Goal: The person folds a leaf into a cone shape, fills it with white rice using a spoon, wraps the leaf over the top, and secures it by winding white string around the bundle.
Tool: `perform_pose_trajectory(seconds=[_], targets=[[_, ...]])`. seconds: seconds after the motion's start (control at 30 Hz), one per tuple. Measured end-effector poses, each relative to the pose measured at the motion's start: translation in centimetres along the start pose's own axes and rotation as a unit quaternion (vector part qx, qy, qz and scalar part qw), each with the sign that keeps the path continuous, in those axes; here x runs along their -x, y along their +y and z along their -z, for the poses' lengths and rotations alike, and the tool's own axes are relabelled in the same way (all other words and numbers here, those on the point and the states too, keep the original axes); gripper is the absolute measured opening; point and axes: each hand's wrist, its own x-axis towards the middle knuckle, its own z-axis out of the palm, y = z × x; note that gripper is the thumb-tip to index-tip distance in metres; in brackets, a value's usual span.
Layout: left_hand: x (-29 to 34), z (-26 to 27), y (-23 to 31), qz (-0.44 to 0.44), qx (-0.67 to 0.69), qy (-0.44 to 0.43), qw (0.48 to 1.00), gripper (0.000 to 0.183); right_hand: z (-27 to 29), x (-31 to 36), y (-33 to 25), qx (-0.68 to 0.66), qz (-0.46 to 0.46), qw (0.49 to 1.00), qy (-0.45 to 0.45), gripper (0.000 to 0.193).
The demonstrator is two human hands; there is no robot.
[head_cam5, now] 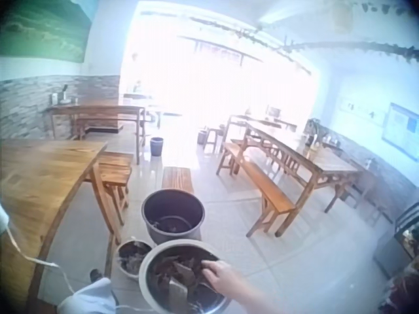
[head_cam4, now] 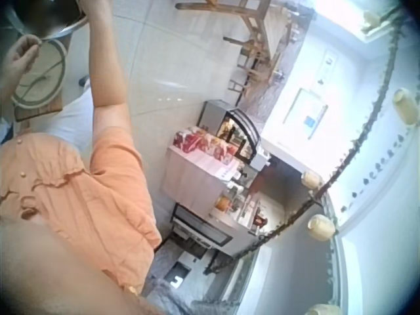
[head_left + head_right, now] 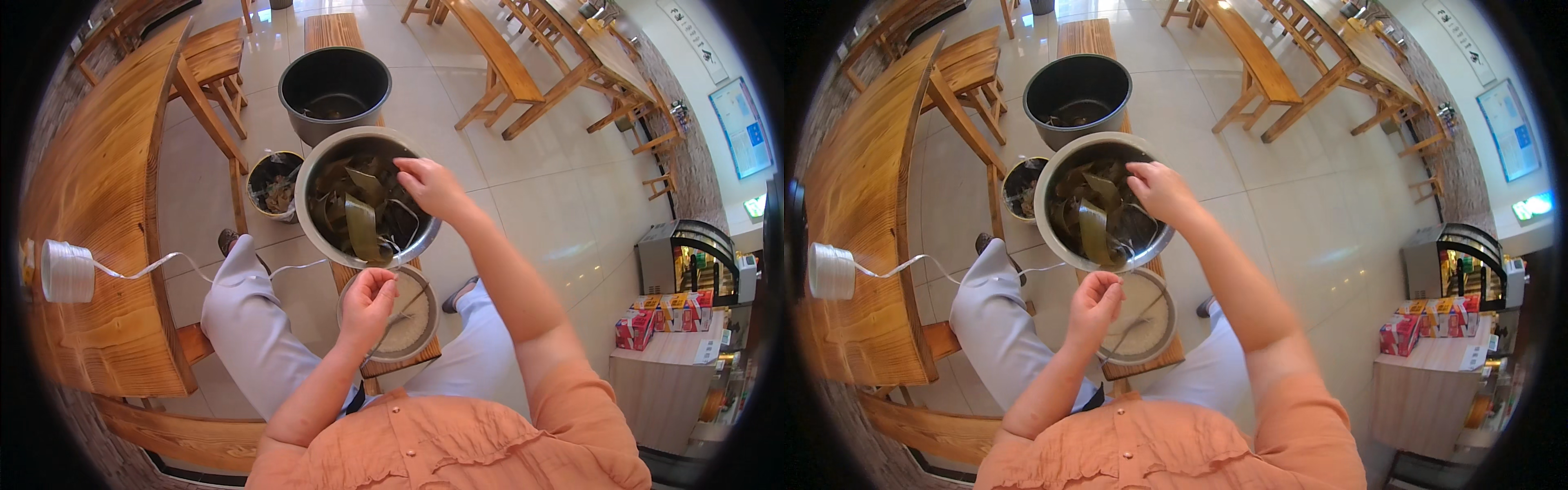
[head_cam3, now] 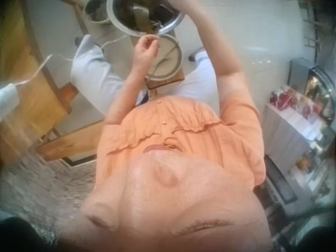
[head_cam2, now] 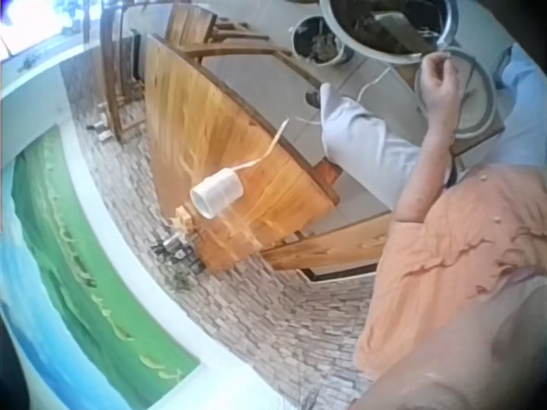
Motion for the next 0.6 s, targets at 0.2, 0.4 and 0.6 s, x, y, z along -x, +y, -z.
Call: perform_pose_trajectory(seconds=[0.2, 0.4, 0.6], targets=[[-0.1, 0.1, 0.5, -0.039, -0.026, 0.007, 0.999, 0.007, -7.1, -2.3, -0.1, -0.016, 0.149, 0.988, -0.019, 0.043], [-0.9, 0.9, -0.3, -0.055, -0.024, 0.014, 0.998, 0.007, -3.5, -1.3, 0.5, 0.340, 0.042, 0.926, -0.161, 0.011], [-0.8, 0.7, -0.8, -0.026, -0.002, -0.009, 1.000, 0.007, -5.3, -4.0, -2.3, 0.141, 0.116, 0.983, -0.027, 0.013]])
